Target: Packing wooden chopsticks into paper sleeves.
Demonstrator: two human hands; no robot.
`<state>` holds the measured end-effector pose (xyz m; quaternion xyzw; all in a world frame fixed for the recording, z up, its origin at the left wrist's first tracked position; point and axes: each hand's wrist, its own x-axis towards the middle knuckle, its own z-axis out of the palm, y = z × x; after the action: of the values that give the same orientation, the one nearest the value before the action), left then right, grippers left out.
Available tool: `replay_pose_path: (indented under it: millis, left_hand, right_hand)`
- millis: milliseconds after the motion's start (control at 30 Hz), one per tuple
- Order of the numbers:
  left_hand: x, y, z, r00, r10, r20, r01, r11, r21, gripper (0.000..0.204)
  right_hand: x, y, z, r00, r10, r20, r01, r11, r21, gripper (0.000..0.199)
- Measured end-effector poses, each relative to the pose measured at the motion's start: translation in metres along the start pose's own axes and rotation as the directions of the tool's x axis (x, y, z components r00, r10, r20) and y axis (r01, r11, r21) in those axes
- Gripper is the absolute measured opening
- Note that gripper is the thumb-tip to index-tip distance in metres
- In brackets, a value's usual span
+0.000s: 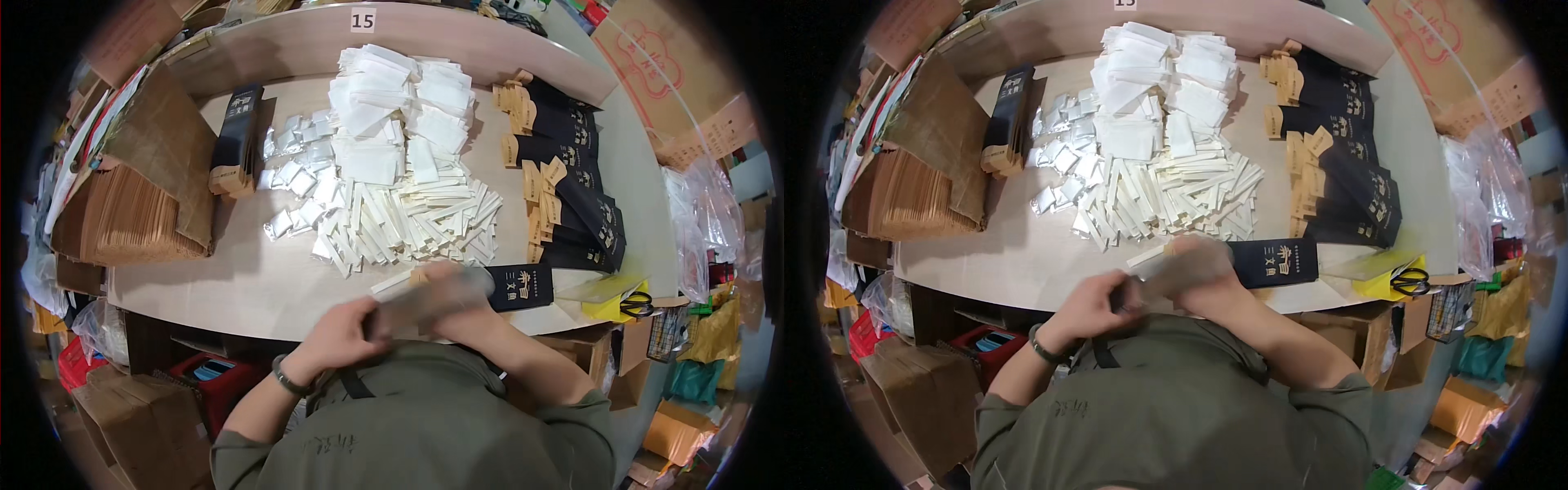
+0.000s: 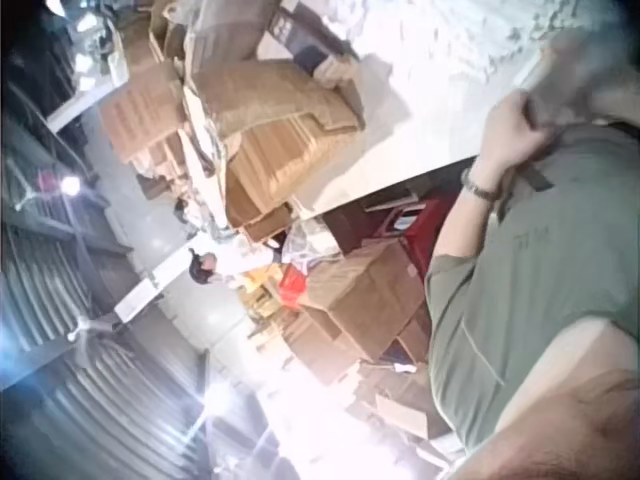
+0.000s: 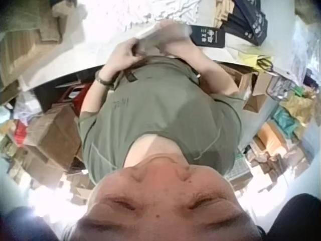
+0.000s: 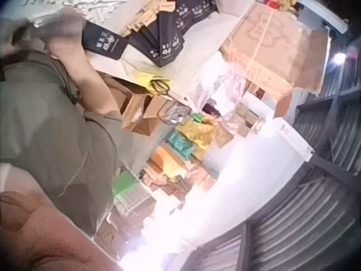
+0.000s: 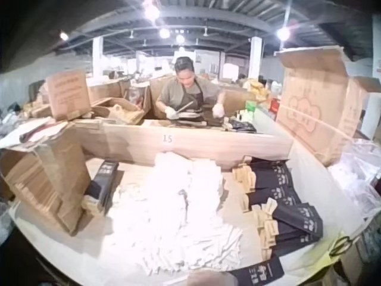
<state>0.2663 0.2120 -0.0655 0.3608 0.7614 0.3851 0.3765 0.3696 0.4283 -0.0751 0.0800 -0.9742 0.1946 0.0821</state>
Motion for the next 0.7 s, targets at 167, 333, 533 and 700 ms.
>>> replay_pose_path:
  millis: [167, 333, 533, 700]
  left_hand:
    - [-0.028, -0.045, -0.005, 0.852, 0.135, -0.506, 0.127, 0.884, 0.450, 0.048]
    - [-0.049, -0.036, -0.012, 0.939, 0.084, -0.334, 0.092, 0.873, 0.479, 0.064]
    - [-0.010, -0.025, -0.018, 0.984, 0.156, -0.091, -0.076, 0.815, 0.575, 0.075]
    - [-0.033, -0.063, -0.023, 0.860, 0.314, -0.403, -0.063, 0.848, 0.527, 0.074]
  right_hand:
    - [0.009, -0.015, 0.011, 0.875, 0.416, 0.249, -0.421, 0.907, -0.035, 0.037]
    - [0.011, -0.007, 0.018, 0.855, 0.473, 0.211, -0.506, 0.851, 0.143, 0.018]
    - [0.022, -0.047, 0.041, 0.935, 0.343, 0.092, -0.352, 0.863, 0.363, 0.018]
    - [0.001, 0.072, -0.037, 0.453, 0.483, -0.749, -0.669, 0.740, 0.073, 0.051]
